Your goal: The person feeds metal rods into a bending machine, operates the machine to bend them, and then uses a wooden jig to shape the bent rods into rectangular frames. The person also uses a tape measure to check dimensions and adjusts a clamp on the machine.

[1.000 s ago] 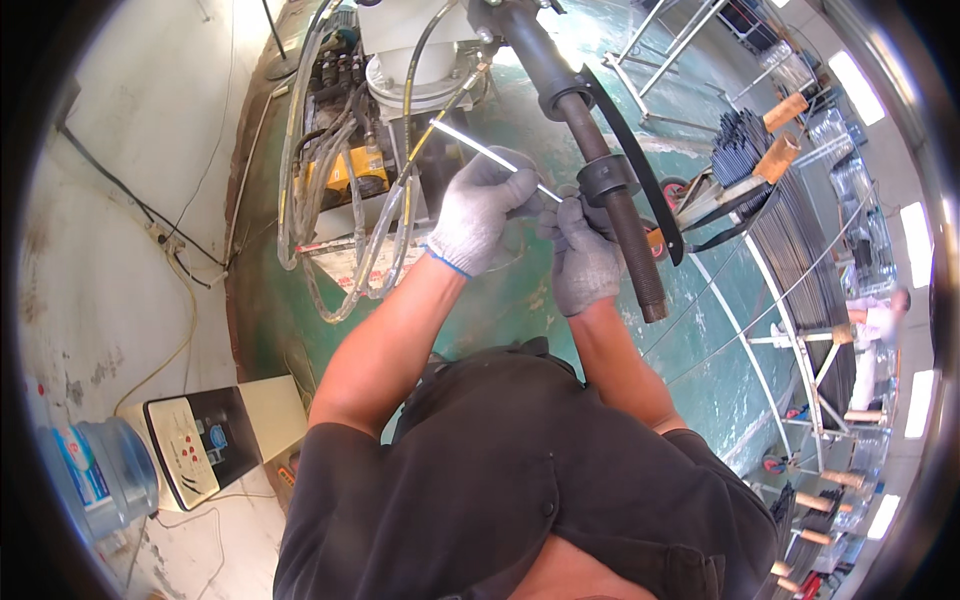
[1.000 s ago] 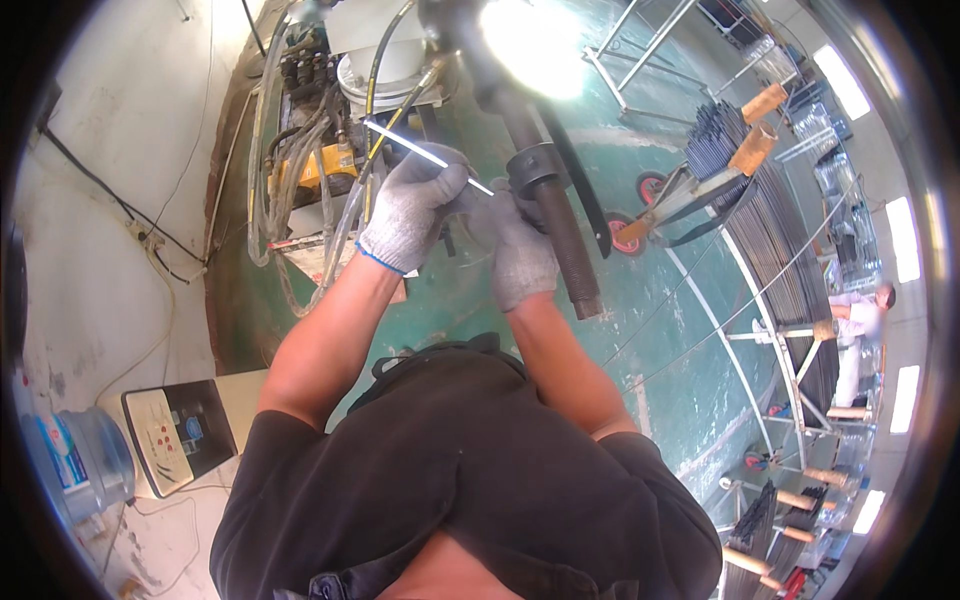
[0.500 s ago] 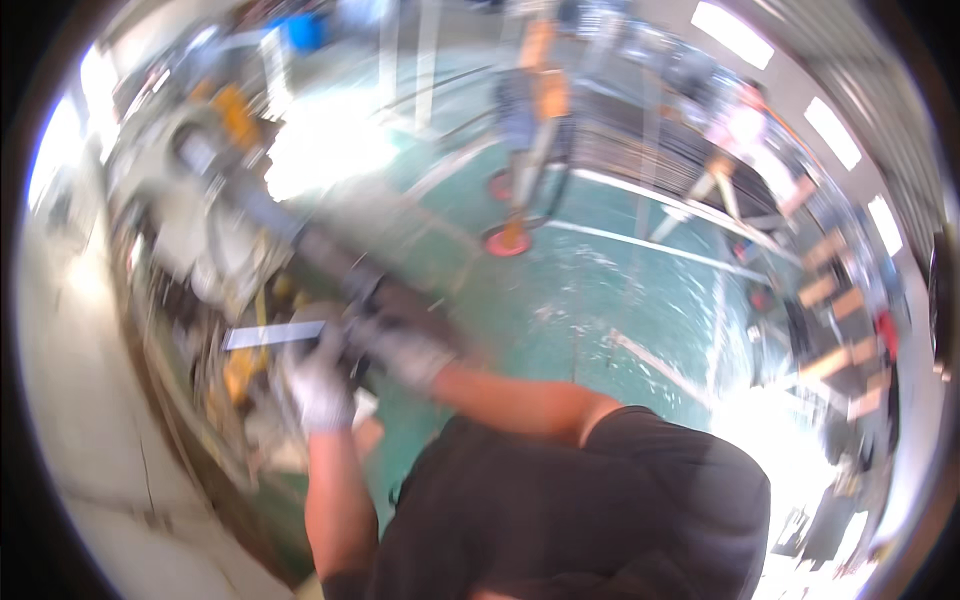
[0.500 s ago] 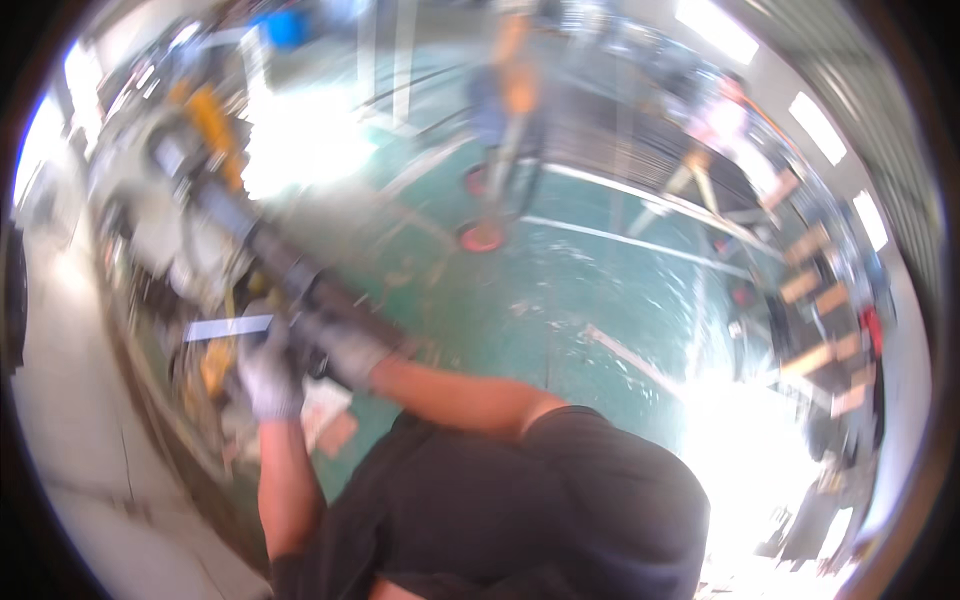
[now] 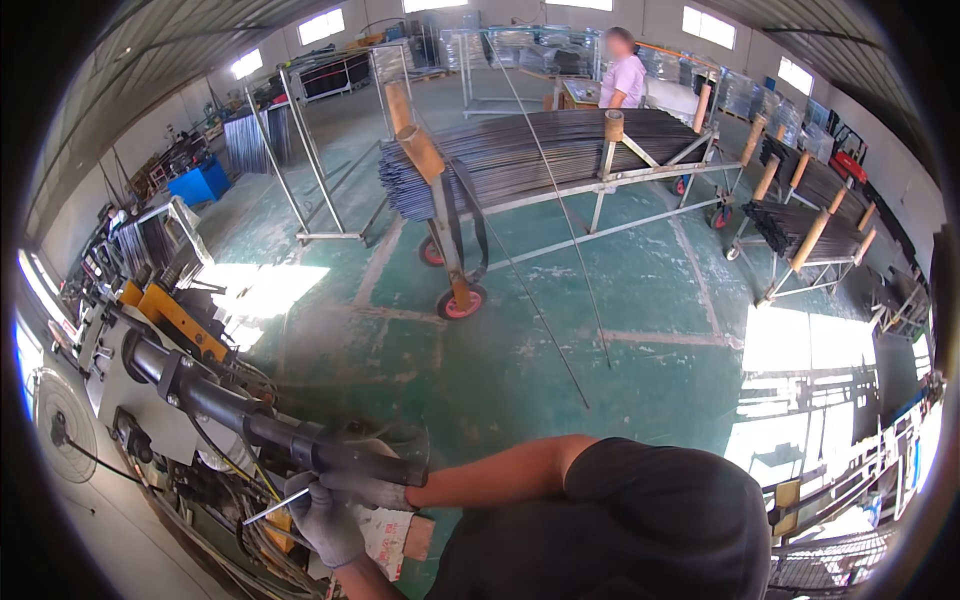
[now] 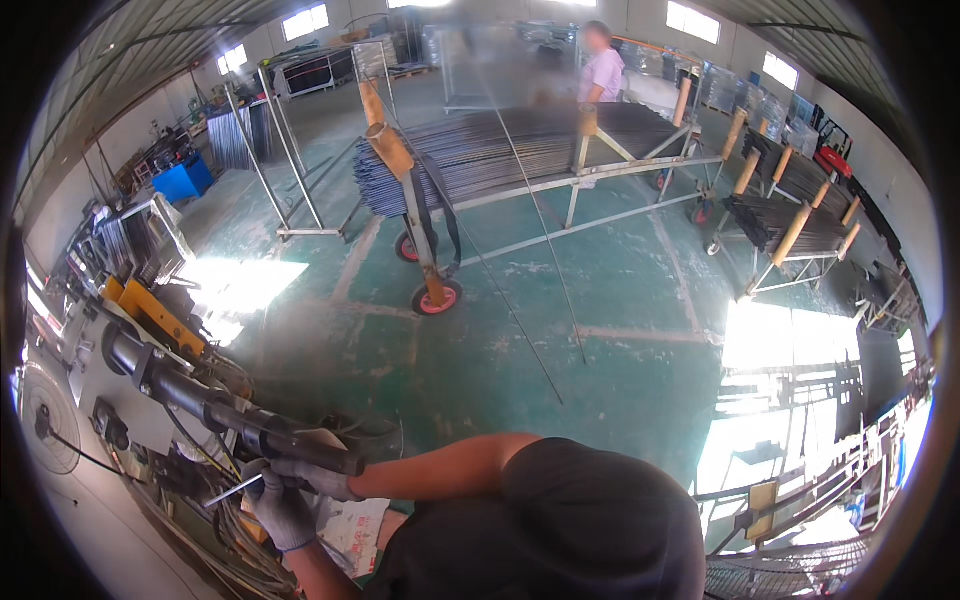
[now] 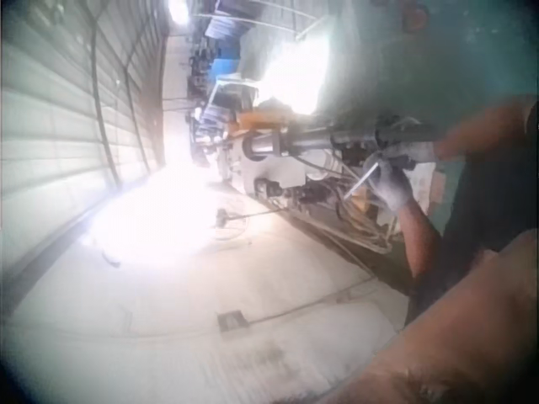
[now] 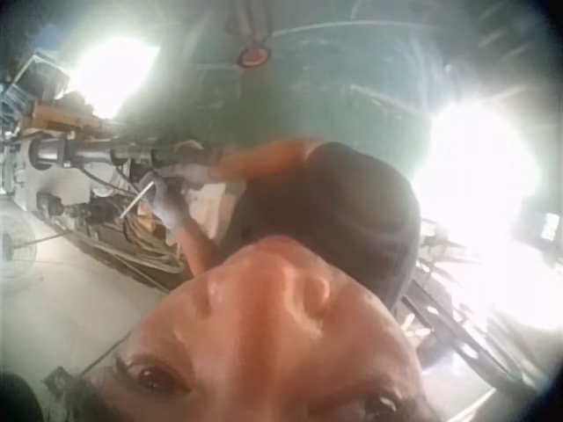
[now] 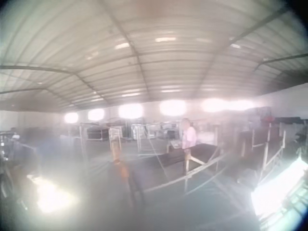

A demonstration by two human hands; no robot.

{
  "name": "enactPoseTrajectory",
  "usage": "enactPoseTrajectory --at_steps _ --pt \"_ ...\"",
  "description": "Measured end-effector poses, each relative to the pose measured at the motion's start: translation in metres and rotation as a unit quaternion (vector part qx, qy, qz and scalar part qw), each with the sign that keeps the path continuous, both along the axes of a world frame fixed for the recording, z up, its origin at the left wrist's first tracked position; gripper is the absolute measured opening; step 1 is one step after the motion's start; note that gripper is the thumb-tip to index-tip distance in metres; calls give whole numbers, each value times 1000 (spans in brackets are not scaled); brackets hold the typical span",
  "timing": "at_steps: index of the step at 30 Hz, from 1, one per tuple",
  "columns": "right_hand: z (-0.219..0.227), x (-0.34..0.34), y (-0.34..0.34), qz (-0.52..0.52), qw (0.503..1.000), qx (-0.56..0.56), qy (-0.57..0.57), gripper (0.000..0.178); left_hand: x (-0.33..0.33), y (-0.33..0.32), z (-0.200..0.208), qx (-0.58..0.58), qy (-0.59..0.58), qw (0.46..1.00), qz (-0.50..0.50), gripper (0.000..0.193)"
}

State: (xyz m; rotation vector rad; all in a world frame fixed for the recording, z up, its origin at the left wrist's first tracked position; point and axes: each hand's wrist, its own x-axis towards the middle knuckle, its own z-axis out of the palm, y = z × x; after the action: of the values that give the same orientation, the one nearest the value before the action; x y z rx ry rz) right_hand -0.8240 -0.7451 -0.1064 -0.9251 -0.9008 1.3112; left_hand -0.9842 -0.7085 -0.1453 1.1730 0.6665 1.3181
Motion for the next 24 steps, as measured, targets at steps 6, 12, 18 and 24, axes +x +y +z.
enactPoseTrajectory --at_steps 6,12,18,24 --pt "6 15 -2 6 993 28 -114 30 10 -7 3 -5 60 996 70 43" --pt "-11 33 11 -10 985 121 -123 42 16 2 -15 0 5 998 68 31" --pt "53 96 -4 62 997 39 -21 48 26 0 -2 -1 16 996 87 24" --pt "57 81 17 96 977 111 -153 45 30 0 -3 19 15 996 82 30"
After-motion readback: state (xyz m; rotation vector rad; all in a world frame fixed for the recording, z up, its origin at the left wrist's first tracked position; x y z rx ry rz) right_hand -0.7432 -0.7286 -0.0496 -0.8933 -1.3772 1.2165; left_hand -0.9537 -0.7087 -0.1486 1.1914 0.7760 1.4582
